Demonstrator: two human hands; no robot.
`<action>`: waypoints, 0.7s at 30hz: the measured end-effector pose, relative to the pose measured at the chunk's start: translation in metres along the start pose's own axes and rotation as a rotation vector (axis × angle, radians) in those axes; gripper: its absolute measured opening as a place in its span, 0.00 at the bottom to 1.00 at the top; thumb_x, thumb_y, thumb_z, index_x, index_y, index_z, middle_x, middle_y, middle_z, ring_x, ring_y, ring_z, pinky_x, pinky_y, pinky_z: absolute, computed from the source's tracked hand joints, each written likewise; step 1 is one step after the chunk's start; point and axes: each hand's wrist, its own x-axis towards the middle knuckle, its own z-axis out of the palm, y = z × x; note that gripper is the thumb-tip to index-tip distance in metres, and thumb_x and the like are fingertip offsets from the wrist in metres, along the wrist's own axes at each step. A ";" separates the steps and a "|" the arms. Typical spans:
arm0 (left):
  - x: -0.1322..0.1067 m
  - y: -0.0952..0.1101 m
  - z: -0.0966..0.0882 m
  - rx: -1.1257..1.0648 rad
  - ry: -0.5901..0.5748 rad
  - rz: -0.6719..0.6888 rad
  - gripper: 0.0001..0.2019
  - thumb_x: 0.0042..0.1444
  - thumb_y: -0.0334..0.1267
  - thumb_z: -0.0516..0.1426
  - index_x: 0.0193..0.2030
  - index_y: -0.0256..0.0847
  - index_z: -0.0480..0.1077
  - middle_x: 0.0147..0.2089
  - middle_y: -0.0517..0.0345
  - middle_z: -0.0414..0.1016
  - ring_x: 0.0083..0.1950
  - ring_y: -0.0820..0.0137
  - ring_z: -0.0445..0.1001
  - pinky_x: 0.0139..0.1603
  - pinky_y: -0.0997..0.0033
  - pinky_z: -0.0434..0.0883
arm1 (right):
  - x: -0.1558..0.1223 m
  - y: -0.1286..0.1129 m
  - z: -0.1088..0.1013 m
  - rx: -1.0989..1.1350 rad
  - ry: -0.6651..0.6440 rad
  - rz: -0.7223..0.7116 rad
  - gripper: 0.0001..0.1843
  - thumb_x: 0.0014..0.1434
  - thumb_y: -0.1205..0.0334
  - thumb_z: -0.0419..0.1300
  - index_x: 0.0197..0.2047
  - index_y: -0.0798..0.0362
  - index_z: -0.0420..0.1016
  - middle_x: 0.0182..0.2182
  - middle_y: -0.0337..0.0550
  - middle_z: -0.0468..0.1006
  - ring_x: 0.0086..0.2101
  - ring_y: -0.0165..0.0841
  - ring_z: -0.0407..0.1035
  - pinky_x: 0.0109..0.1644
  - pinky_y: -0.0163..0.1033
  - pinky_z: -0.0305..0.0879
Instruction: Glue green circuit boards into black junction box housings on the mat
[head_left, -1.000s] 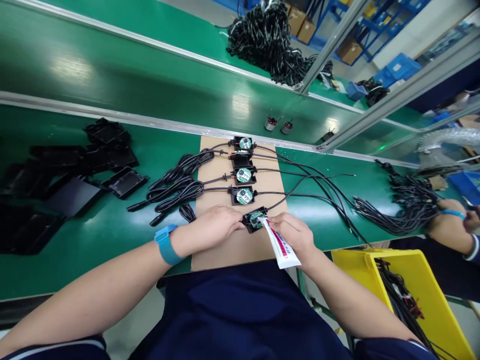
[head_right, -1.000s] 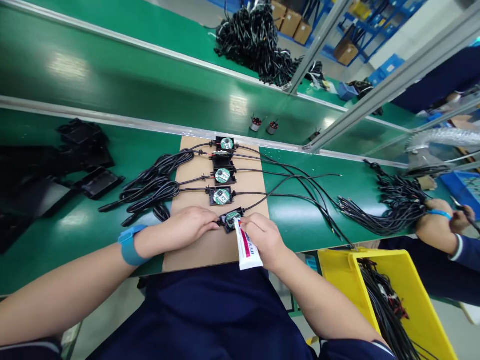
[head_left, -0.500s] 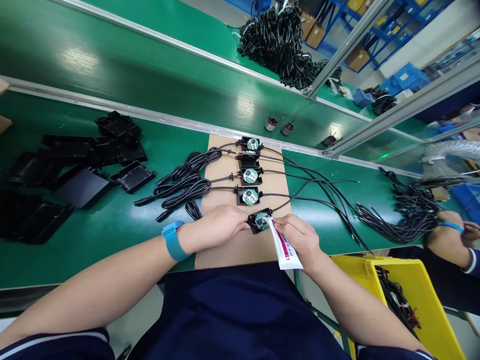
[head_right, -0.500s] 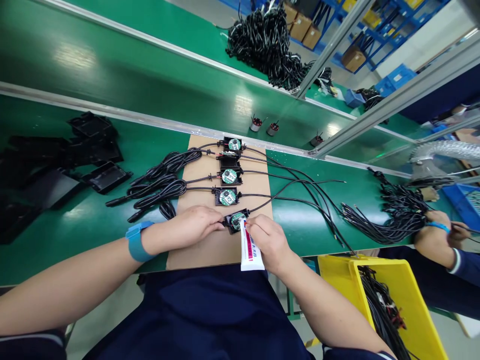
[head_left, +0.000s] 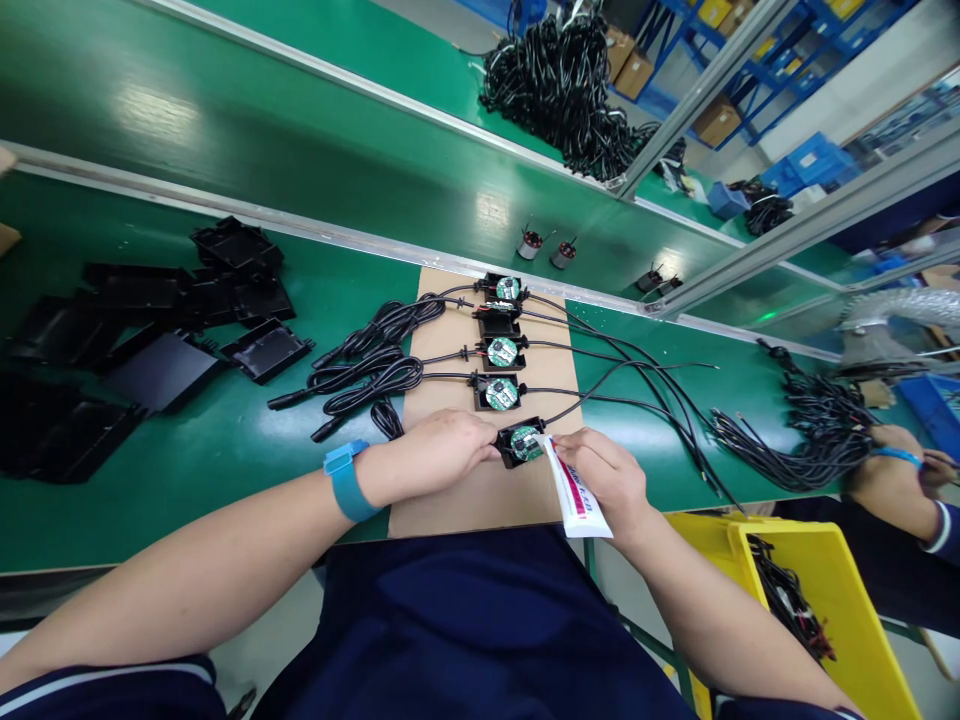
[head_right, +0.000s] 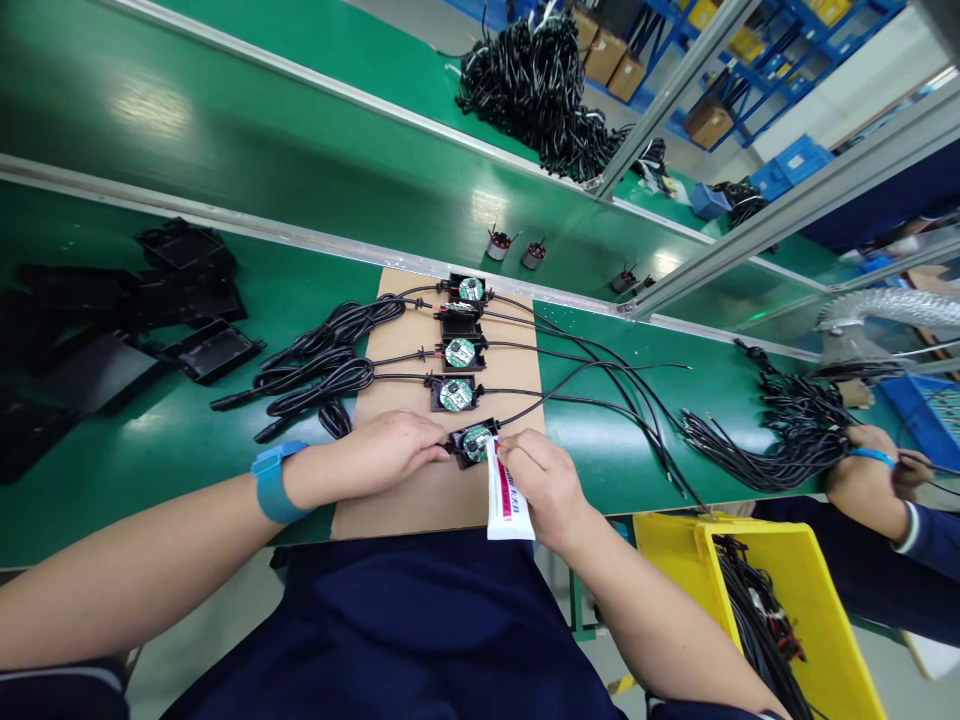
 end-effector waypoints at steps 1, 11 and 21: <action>0.000 0.000 0.000 0.000 -0.002 -0.001 0.13 0.69 0.41 0.54 0.37 0.39 0.75 0.36 0.55 0.79 0.40 0.66 0.78 0.42 0.69 0.70 | 0.000 0.001 -0.001 0.002 0.002 0.008 0.11 0.63 0.76 0.58 0.44 0.53 0.73 0.39 0.51 0.78 0.41 0.39 0.75 0.41 0.43 0.75; -0.001 -0.005 0.004 -0.048 0.022 0.014 0.13 0.69 0.42 0.53 0.39 0.41 0.77 0.38 0.55 0.81 0.43 0.65 0.79 0.49 0.67 0.71 | -0.007 0.004 0.001 0.040 0.049 0.042 0.13 0.62 0.75 0.59 0.46 0.51 0.76 0.41 0.51 0.80 0.42 0.39 0.77 0.42 0.45 0.77; 0.000 0.001 0.000 -0.050 0.021 -0.011 0.14 0.69 0.42 0.54 0.38 0.41 0.77 0.37 0.55 0.81 0.42 0.65 0.79 0.46 0.68 0.71 | -0.001 0.001 -0.007 0.022 0.038 0.052 0.11 0.63 0.75 0.58 0.45 0.52 0.76 0.40 0.50 0.79 0.41 0.39 0.76 0.41 0.43 0.77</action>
